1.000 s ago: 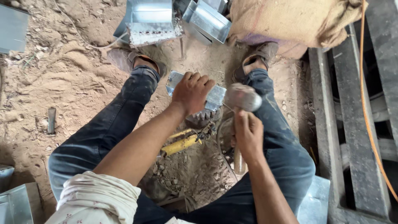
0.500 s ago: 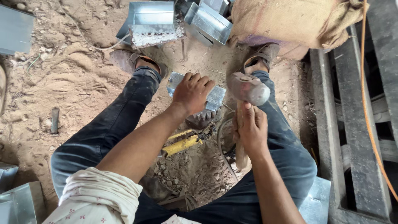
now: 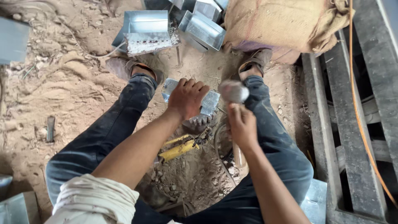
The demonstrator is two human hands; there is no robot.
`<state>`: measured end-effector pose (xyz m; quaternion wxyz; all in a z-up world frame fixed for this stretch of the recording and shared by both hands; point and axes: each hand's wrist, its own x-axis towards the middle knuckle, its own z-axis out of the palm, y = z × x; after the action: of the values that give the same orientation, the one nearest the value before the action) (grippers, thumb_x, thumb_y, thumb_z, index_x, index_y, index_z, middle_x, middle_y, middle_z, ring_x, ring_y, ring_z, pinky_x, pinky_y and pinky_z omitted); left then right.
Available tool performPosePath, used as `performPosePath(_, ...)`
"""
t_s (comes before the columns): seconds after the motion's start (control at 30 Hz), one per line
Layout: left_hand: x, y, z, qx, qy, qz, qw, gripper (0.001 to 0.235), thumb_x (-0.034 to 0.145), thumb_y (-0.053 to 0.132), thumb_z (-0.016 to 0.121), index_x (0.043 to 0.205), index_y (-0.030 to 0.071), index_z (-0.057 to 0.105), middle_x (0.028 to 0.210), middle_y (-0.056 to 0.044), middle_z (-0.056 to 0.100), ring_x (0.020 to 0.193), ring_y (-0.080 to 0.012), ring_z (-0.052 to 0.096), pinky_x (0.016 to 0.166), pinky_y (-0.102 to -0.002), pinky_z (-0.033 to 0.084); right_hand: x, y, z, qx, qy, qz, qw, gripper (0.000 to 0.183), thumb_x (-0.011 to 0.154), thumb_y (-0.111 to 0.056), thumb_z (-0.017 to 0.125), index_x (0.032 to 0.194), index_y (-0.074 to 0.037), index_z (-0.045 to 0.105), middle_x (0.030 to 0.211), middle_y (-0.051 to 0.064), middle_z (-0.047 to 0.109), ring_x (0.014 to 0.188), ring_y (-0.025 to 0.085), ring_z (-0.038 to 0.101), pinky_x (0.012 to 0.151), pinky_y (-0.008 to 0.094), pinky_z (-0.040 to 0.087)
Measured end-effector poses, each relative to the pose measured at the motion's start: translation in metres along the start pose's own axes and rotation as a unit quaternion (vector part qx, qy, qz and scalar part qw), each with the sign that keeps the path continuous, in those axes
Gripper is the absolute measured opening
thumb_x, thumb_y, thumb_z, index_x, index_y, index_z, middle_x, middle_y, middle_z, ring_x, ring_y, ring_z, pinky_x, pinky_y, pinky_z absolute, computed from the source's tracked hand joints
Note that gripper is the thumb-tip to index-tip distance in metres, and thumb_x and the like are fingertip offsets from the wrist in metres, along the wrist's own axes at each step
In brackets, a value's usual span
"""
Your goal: The person sits on the ground and uses a hammer to repeatedly strike a small rectangular metal box placed on a gear-like anvil. They rotate the box to hit different sides and edges, then set it down among other similar metal pieces.
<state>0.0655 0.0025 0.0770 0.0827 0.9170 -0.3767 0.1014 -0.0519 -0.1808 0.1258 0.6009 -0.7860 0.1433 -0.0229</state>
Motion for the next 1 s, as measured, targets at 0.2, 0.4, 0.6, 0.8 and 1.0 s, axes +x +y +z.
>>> performPosePath(0.2,0.0,0.002,0.006,0.021,0.037,-0.001,0.999,0.057,0.069,0.003,0.071,0.125,0.013,0.062,0.117,-0.006,0.066,0.108,-0.023,0.061,0.099,-0.041,0.044,0.0,0.007,-0.011,0.014,0.042,0.03,0.999,0.044,0.106,-0.04,0.049,0.078,-0.007,0.06,0.056,-0.002,0.05,0.044,0.008,0.047,0.039,0.028,0.037)
performPosePath(0.4,0.0,-0.005,0.019,0.044,-0.011,0.005,0.999,0.046,0.084,0.005,0.067,0.129,0.012,0.062,0.117,-0.008,0.067,0.107,-0.0232,0.061,0.098,-0.041,0.045,0.014,0.025,0.0,0.0,-0.005,0.075,0.997,0.046,0.106,-0.045,0.047,0.08,-0.009,0.06,0.058,-0.002,0.053,0.046,0.008,0.049,0.041,0.028,0.04)
performPosePath(0.6,0.006,0.001,0.014,0.077,-0.076,-0.006,0.994,0.057,0.087,-0.004,0.061,0.142,0.013,0.055,0.129,-0.007,0.063,0.113,-0.0218,0.058,0.101,-0.038,0.042,0.002,0.037,-0.014,0.024,0.035,0.181,0.983,0.052,0.099,-0.056,0.049,0.08,-0.008,0.058,0.057,0.002,0.048,0.042,0.015,0.048,0.038,0.033,0.041)
performPosePath(0.8,0.014,-0.011,-0.036,-0.137,-0.169,0.021,0.976,0.111,0.061,-0.002,0.08,0.159,0.015,0.033,0.155,-0.024,0.034,0.146,-0.0435,0.034,0.118,-0.063,0.015,-0.006,0.045,-0.031,0.145,0.037,0.181,0.972,0.058,0.098,-0.064,0.05,0.083,-0.007,0.054,0.06,0.004,0.048,0.043,0.016,0.047,0.038,0.035,0.041)
performPosePath(1.0,0.015,-0.002,-0.061,-0.212,-0.208,-0.232,0.926,0.09,0.081,0.041,0.079,0.157,0.025,0.033,0.158,-0.009,0.038,0.135,-0.0345,0.049,0.116,-0.049,0.044,0.001,0.045,-0.042,0.165,0.051,0.159,0.972,0.057,0.098,-0.063,0.051,0.082,-0.008,0.052,0.063,0.005,0.051,0.043,0.017,0.048,0.038,0.035,0.042)
